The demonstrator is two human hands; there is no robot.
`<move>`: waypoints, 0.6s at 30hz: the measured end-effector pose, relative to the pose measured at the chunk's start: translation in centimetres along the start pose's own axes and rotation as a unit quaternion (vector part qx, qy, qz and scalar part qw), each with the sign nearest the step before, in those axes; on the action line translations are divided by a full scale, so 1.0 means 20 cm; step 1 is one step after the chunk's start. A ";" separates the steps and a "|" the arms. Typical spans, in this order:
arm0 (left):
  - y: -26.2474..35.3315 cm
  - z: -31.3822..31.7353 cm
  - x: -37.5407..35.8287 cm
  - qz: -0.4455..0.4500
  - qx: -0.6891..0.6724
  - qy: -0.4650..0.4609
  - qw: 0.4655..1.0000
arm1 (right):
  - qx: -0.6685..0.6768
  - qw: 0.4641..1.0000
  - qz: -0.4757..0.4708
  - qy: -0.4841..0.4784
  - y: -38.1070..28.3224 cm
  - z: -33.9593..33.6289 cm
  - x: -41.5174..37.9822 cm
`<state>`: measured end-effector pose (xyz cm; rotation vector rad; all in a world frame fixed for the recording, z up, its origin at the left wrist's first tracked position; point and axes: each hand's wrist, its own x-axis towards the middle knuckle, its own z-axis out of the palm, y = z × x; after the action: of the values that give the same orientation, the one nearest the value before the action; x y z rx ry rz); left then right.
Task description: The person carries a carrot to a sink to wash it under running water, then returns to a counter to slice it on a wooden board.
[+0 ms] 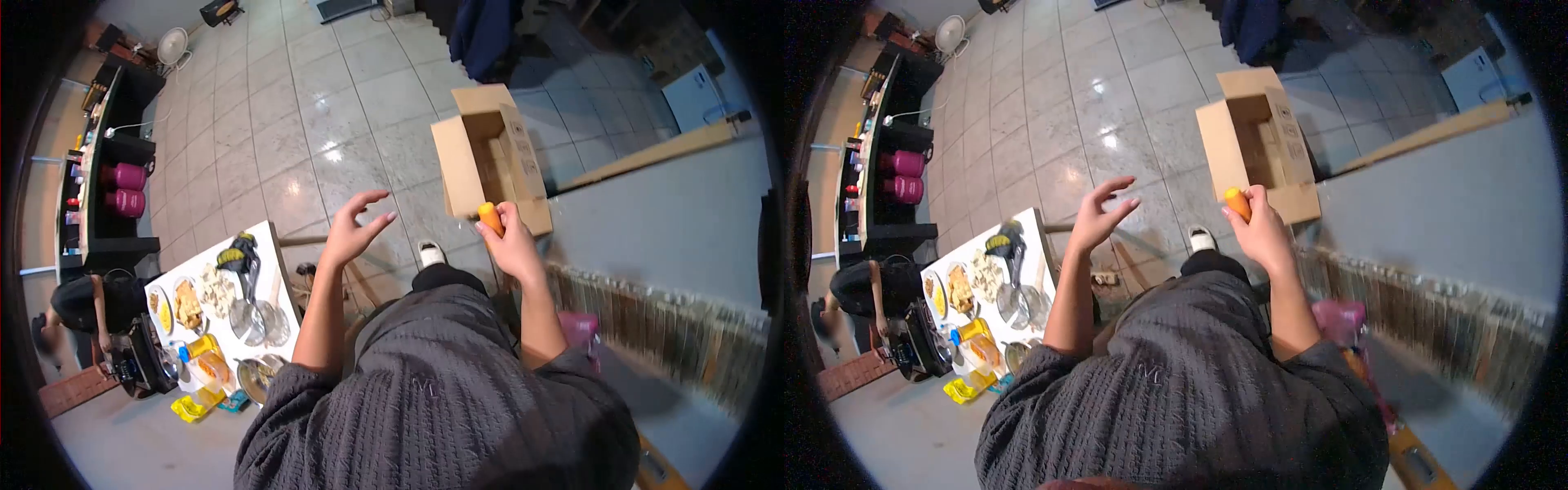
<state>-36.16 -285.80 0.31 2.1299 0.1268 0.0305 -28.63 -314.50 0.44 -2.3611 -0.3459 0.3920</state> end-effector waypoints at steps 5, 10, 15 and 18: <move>-0.17 -0.31 0.28 -0.001 -0.264 0.158 0.952 | 0.127 0.986 -0.012 -0.110 -0.30 -0.04 0.60; -0.31 -0.64 0.52 -0.028 -0.505 0.209 0.837 | 0.574 0.803 -0.019 -0.159 -0.57 0.11 1.05; -0.78 -0.99 0.81 0.013 0.198 0.244 0.949 | -0.097 0.972 -0.207 0.062 -0.77 0.39 1.46; -0.92 -1.19 0.98 -0.096 -0.494 0.279 0.818 | 0.489 0.864 0.028 -0.118 -1.00 0.51 1.68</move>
<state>-19.78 -254.00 -3.12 0.9983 0.5447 0.4992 -4.28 -282.21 0.85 -1.3233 -0.1273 0.6906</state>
